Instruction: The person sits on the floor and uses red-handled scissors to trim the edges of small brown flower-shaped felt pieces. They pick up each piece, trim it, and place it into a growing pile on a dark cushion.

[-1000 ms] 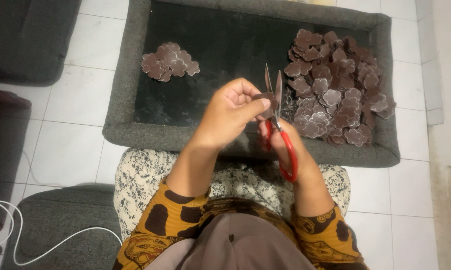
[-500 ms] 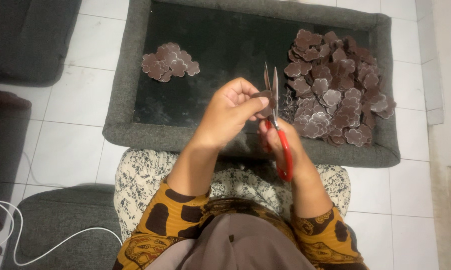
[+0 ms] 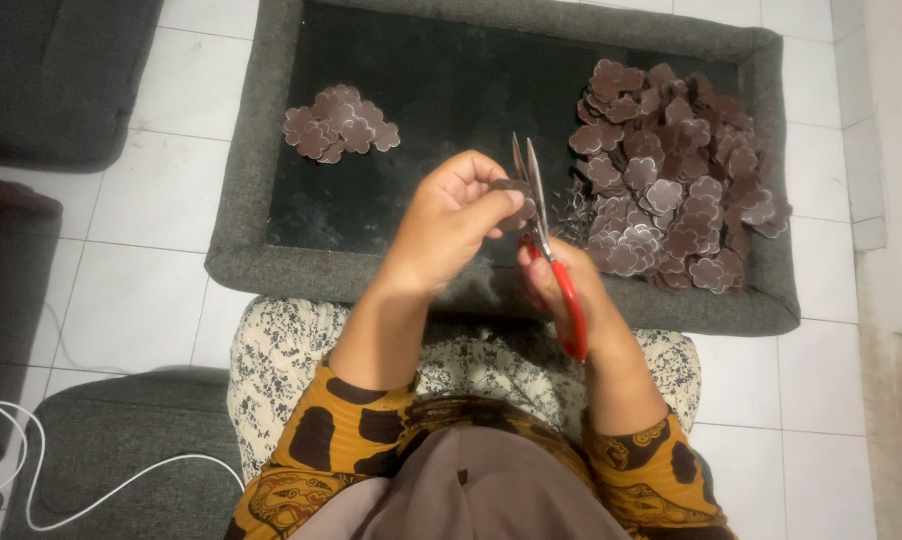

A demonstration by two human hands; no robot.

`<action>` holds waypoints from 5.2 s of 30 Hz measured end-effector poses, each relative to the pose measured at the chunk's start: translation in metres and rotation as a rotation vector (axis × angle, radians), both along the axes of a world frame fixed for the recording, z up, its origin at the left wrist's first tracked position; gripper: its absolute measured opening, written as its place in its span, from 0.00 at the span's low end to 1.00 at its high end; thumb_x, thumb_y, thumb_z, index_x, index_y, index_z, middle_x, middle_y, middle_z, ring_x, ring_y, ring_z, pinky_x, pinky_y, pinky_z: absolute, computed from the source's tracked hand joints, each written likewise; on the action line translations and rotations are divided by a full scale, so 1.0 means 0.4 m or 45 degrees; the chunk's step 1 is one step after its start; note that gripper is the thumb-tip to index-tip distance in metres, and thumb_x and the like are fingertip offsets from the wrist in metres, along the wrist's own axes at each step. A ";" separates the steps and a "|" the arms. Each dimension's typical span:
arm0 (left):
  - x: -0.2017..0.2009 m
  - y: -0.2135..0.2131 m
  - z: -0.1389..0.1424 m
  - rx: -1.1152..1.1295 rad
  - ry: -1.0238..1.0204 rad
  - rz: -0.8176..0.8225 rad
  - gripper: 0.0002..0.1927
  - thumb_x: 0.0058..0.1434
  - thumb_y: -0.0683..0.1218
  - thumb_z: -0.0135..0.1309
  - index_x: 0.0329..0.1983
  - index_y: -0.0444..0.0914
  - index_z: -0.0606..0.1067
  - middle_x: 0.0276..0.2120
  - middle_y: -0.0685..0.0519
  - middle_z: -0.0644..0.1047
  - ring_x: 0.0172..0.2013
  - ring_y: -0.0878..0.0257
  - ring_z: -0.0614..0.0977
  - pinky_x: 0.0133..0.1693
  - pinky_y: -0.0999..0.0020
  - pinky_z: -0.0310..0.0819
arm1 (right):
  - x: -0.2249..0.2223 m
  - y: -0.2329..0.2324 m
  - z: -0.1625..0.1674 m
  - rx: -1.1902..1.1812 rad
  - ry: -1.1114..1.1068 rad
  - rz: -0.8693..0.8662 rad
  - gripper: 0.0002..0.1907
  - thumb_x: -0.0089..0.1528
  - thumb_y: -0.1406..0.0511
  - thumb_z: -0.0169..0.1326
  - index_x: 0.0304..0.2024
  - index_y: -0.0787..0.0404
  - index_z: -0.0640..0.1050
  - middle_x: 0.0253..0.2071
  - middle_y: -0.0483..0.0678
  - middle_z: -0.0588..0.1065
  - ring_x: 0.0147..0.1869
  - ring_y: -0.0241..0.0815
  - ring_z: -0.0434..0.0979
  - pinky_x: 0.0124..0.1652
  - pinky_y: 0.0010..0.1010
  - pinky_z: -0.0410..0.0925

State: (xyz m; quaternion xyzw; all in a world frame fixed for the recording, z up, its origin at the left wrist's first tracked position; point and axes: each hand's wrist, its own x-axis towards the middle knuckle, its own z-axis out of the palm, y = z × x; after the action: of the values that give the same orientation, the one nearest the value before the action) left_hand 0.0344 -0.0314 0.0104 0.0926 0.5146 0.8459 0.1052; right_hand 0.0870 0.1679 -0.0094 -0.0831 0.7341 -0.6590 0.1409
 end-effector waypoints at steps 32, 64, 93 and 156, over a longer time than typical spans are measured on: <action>0.011 -0.006 0.018 0.149 0.157 0.098 0.05 0.69 0.36 0.56 0.47 0.32 0.74 0.40 0.54 0.78 0.40 0.71 0.77 0.43 0.76 0.73 | 0.010 -0.016 0.049 -0.023 0.040 0.197 0.37 0.62 0.33 0.48 0.43 0.60 0.72 0.32 0.42 0.67 0.35 0.35 0.67 0.35 0.26 0.63; -0.080 0.009 -0.065 0.160 0.098 0.236 0.10 0.62 0.34 0.59 0.46 0.30 0.73 0.39 0.50 0.80 0.37 0.69 0.81 0.40 0.75 0.77 | -0.083 -0.022 -0.014 0.050 0.053 0.148 0.23 0.69 0.46 0.46 0.41 0.59 0.72 0.31 0.40 0.68 0.32 0.33 0.68 0.32 0.25 0.65; -0.013 -0.005 0.024 0.224 0.105 0.198 0.09 0.64 0.35 0.57 0.47 0.31 0.73 0.40 0.51 0.80 0.39 0.69 0.81 0.44 0.75 0.77 | -0.055 -0.013 0.010 0.158 0.298 0.177 0.19 0.67 0.50 0.50 0.41 0.59 0.73 0.31 0.39 0.68 0.36 0.31 0.66 0.36 0.25 0.63; -0.003 -0.004 0.019 0.088 0.125 0.099 0.08 0.63 0.37 0.58 0.42 0.33 0.71 0.36 0.52 0.81 0.35 0.71 0.81 0.37 0.76 0.76 | -0.027 -0.008 0.038 -0.027 0.175 0.293 0.33 0.64 0.37 0.48 0.42 0.59 0.72 0.35 0.41 0.68 0.38 0.34 0.68 0.37 0.26 0.65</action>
State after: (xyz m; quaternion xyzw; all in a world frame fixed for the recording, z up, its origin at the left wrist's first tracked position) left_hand 0.0331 -0.0328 0.0180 0.1177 0.4929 0.8610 0.0437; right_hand 0.0764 0.1646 0.0060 -0.2133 0.7206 -0.6391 0.1640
